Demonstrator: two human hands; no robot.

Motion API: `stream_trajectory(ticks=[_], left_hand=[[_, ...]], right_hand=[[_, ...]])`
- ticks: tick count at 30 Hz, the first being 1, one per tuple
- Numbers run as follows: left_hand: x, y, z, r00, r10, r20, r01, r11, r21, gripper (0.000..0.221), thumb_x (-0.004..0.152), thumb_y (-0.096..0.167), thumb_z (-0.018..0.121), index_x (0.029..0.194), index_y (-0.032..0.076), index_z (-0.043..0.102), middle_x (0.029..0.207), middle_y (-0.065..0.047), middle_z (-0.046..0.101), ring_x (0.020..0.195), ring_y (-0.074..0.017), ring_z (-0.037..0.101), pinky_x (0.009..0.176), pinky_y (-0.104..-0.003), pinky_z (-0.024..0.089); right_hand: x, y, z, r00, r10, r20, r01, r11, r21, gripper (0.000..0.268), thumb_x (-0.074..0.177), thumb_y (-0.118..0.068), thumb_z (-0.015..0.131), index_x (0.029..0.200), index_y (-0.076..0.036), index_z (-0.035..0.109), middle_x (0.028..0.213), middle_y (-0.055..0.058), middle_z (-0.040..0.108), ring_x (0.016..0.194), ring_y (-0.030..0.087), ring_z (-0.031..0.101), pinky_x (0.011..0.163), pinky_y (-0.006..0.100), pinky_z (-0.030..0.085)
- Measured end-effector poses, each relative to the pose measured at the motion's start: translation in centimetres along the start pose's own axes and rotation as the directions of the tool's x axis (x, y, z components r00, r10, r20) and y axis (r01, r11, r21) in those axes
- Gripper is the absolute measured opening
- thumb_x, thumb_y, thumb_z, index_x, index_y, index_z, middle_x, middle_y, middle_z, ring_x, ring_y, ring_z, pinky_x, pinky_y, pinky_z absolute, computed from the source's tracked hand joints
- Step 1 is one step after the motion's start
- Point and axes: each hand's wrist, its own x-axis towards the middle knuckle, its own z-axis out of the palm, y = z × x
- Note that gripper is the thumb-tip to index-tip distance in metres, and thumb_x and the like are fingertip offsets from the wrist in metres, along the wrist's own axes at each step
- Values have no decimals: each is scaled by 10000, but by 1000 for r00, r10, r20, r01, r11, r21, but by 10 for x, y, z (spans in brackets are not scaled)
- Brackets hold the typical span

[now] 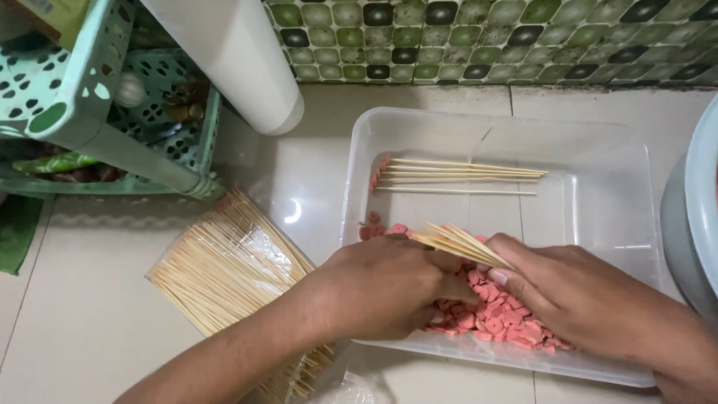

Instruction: Skewering small diced pieces of pink food, likely sausage, onto thin wooden sticks for snack preparation.

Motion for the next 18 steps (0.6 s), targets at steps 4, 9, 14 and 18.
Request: stream_trajectory(ticks=[4,9,14,18], left_hand=[[2,-5,-2,997,40,-68,-47,994,-102,470,798,-71,615,1192,162,723,1086,10,787,893,-162,749,768,-344,604],[-9,-3,-5,956,95,-278,-49,984,170,231,798,139,736,1014,180,808,872,-11,707,794,-203,642,769,-400,538],[-17,-9,-8,991,-33,-126,45,995,90,248,794,88,707,984,196,825,912,1,800,816,-215,711,848,-420,543],[-13,-4,-8,988,-152,27,148,982,118,265,826,59,680,938,260,813,923,98,809,826,-161,735,775,-385,577]], right_hand=[[3,9,3,991,-48,-126,45,999,-24,123,999,-404,493,1061,-339,578,750,-30,872,576,202,815,635,428,518],[2,8,1,982,-1,-190,2,1000,4,120,985,-368,514,1071,-310,575,746,-48,870,600,197,815,661,405,526],[6,11,4,983,-8,-181,-6,997,-78,129,999,-408,477,1048,-315,552,718,-76,852,609,178,810,669,397,531],[4,7,3,983,1,-184,-17,996,-87,158,997,-420,462,1098,-336,549,764,-93,872,662,176,834,695,399,544]])
